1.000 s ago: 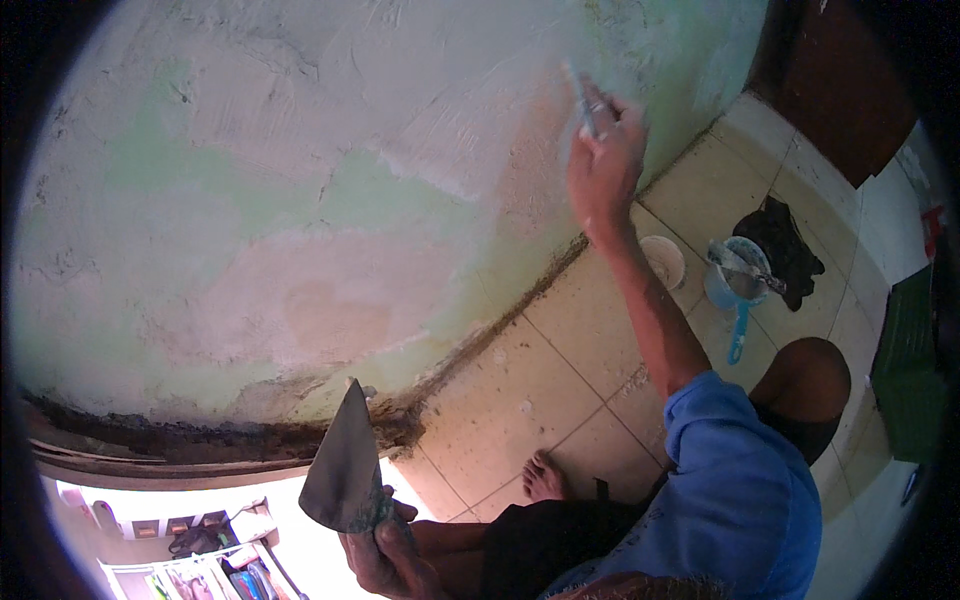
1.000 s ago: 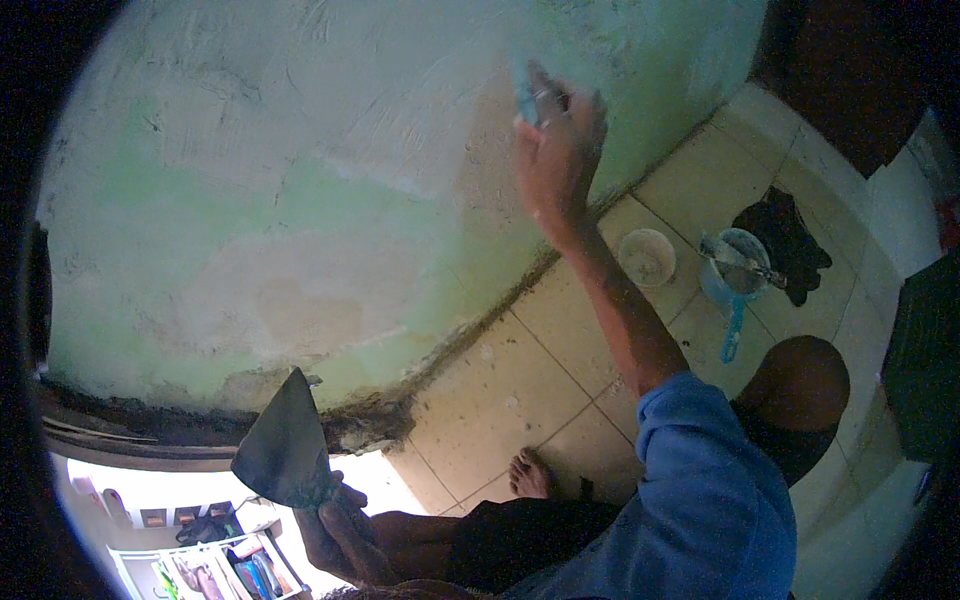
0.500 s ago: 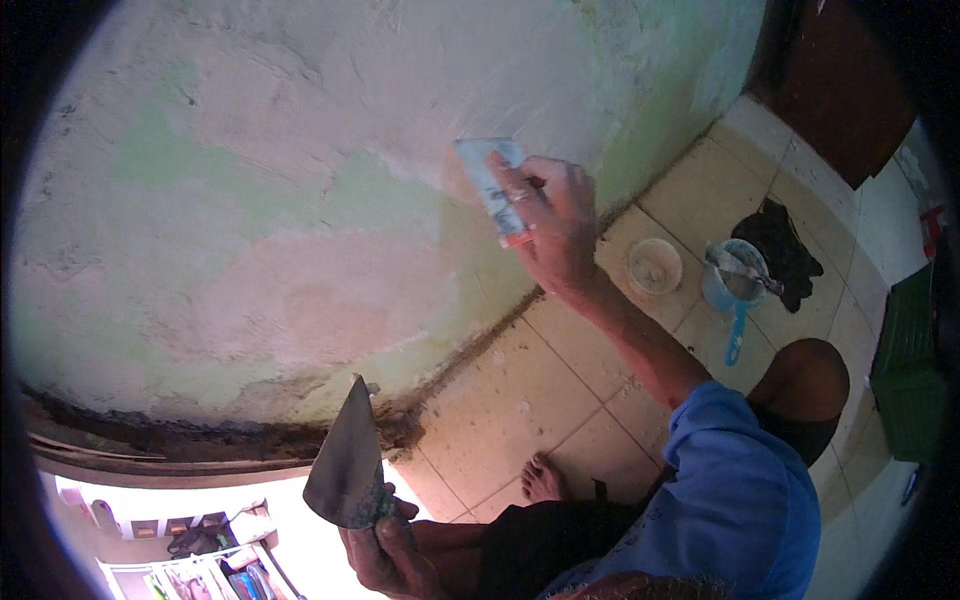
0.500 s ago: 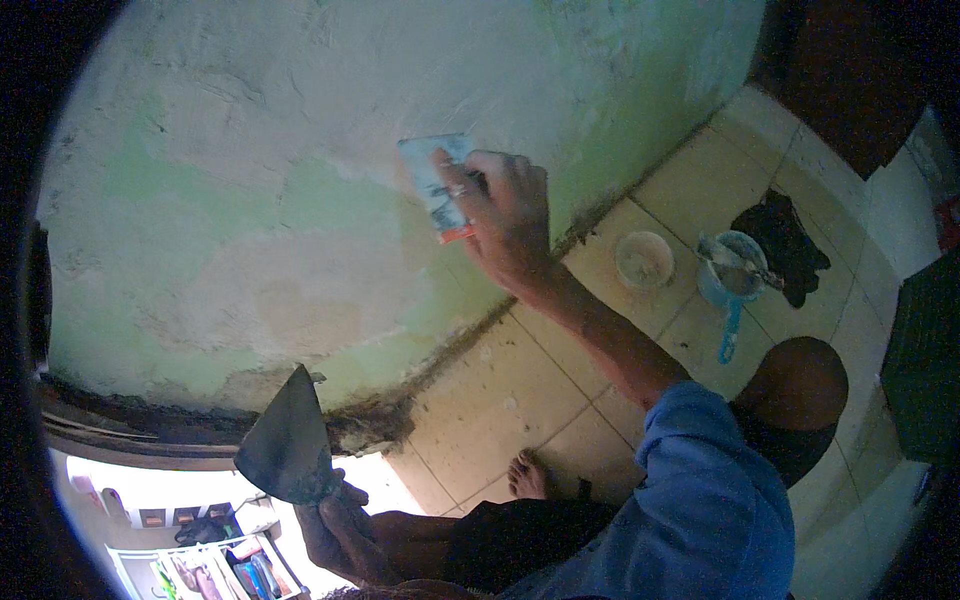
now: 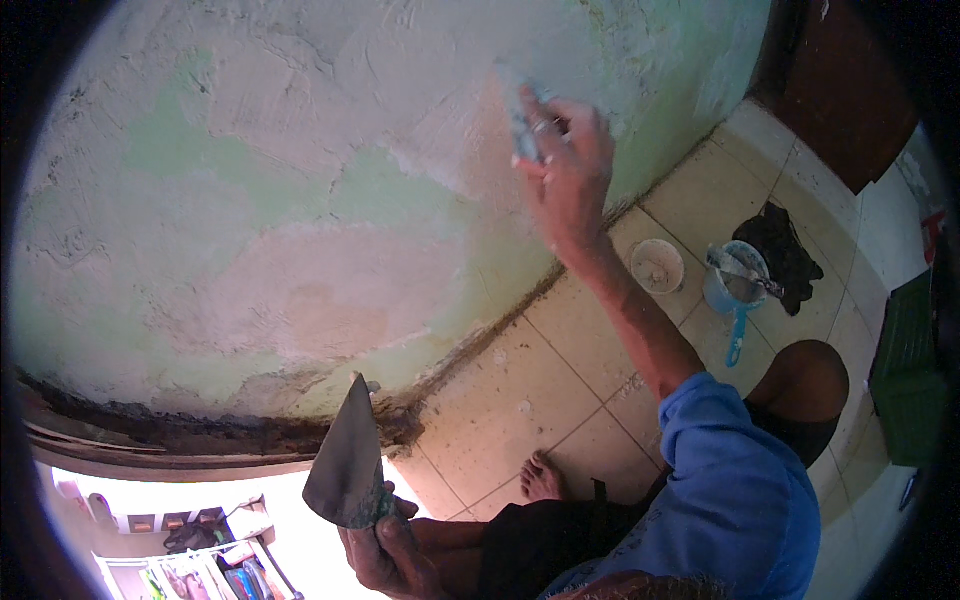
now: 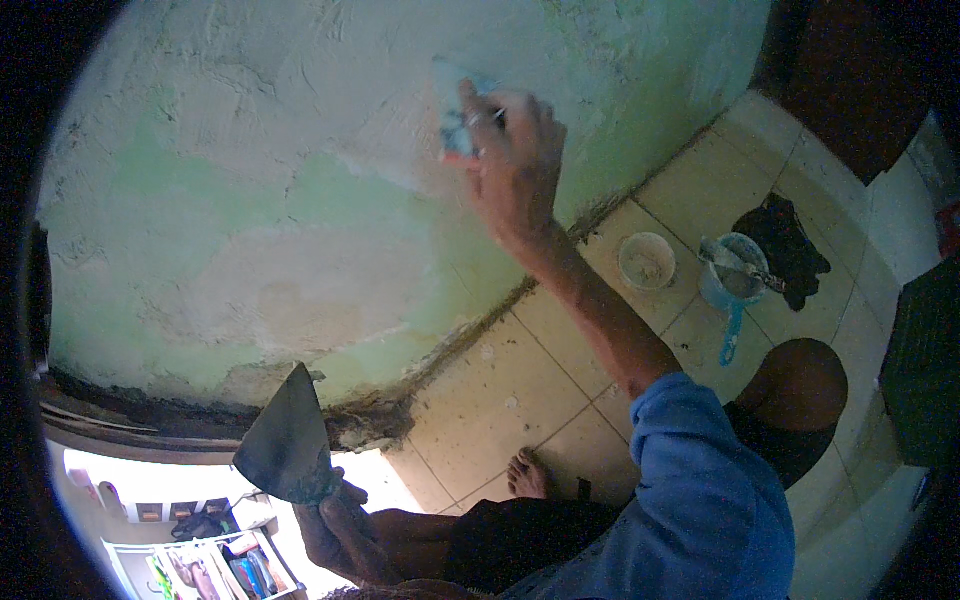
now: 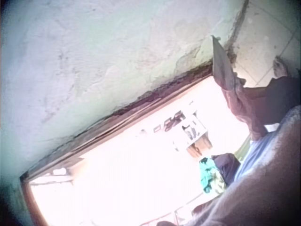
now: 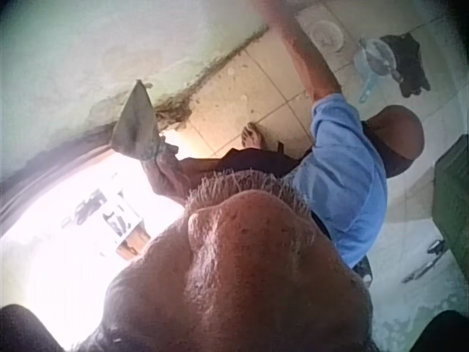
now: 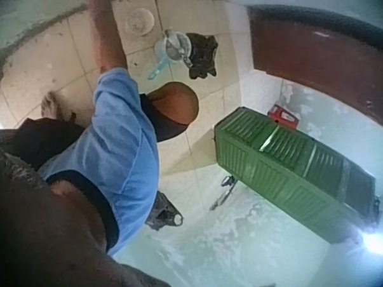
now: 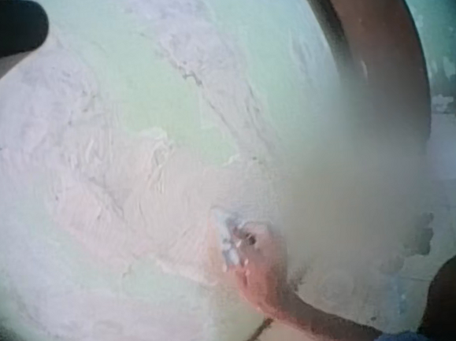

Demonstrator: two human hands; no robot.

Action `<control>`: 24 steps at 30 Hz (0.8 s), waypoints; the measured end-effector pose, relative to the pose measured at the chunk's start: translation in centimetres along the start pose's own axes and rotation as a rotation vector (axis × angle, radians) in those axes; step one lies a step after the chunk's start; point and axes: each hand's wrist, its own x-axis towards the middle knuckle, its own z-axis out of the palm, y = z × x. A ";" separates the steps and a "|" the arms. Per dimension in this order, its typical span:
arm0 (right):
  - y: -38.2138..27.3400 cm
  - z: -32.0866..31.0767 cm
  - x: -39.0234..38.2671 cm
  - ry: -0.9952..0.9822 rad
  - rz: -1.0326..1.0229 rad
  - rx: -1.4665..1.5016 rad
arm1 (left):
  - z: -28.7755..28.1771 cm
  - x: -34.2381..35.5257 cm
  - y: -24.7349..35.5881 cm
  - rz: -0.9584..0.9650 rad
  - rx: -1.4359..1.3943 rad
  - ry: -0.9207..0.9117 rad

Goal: The person applies a white substance to a wall using a putty knife and a smaller spreading tool.

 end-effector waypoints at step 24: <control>-0.9 -1.7 -3.8 -0.164 -0.129 0.095 | 0.1 0.1 0.7 -0.011 0.047 -0.020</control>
